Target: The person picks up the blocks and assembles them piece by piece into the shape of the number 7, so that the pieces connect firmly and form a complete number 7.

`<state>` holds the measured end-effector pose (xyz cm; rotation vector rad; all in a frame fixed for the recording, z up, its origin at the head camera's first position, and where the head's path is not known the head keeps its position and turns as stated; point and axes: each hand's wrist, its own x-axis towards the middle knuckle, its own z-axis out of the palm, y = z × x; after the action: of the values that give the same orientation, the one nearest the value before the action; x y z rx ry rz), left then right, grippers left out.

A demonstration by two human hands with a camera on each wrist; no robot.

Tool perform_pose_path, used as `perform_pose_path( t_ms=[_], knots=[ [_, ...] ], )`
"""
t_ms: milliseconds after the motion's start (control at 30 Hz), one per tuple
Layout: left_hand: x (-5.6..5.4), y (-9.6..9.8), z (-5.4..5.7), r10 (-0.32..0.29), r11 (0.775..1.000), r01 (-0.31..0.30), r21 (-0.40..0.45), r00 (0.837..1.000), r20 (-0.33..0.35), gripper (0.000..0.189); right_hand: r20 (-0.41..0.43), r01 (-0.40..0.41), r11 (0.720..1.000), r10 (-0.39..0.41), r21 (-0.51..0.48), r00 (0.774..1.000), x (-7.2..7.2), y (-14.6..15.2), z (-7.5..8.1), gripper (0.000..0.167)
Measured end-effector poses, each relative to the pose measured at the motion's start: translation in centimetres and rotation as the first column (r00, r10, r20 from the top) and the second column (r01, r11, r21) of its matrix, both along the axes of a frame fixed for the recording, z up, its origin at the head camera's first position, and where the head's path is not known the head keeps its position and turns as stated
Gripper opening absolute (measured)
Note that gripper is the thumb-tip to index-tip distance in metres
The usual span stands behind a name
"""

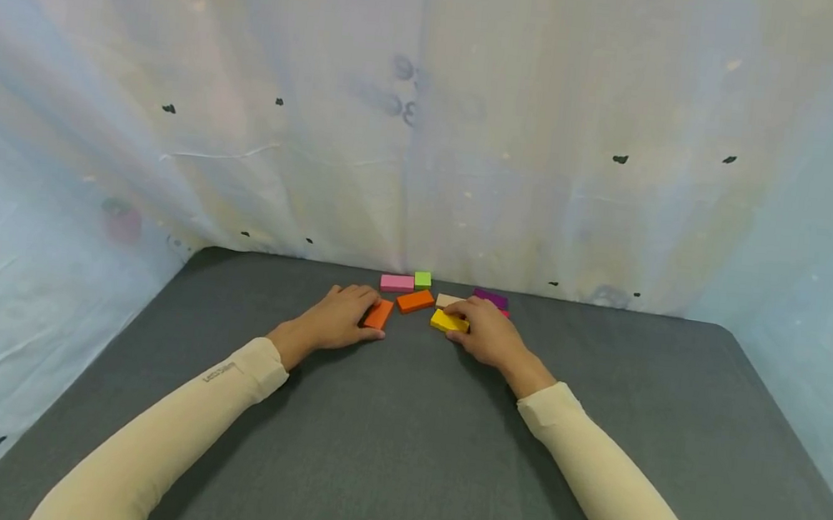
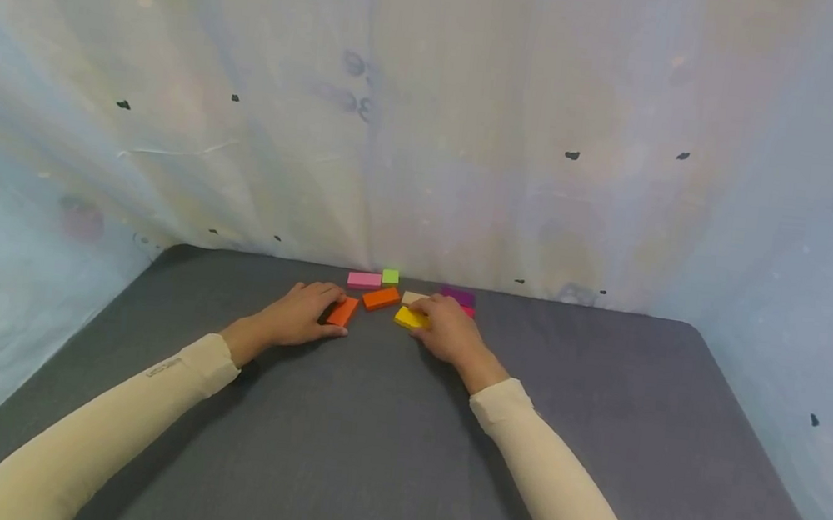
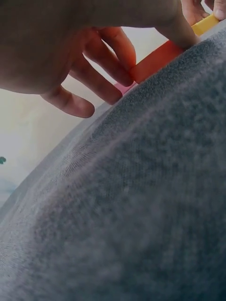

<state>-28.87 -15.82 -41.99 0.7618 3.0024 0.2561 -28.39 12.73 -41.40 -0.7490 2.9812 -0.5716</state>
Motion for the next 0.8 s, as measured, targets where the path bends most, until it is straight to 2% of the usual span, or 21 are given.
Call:
perform_pose_path(
  t_ms=[167,300,467,667,800],
  knots=[
    [-0.1,0.1,0.0,0.002,1.000,-0.002,0.002,1.000,-0.008,0.065,-0.058,0.047,0.998,-0.049,-0.032,0.997,0.0,-0.1,0.0,0.044],
    [-0.2,0.2,-0.1,-0.005,1.000,0.005,-0.001,1.000,-0.008,0.068,-0.111,0.013,1.000,-0.016,-0.026,0.994,0.2,0.1,-0.2,0.044],
    [-0.3,0.4,-0.1,-0.027,1.000,0.027,0.004,0.999,-0.028,0.066,-0.083,-0.064,0.998,0.065,0.012,0.994,0.4,0.4,0.2,0.046],
    [0.2,1.4,0.6,-0.033,0.998,0.031,-0.051,0.998,-0.044,0.071,-0.051,-0.089,0.995,0.091,0.055,0.995,0.3,0.6,0.8,0.049],
    [0.4,1.2,0.7,-0.036,0.998,0.034,-0.050,0.999,-0.036,0.068,-0.033,-0.127,0.990,0.129,0.056,0.991,0.0,0.6,1.0,0.054]
  ],
)
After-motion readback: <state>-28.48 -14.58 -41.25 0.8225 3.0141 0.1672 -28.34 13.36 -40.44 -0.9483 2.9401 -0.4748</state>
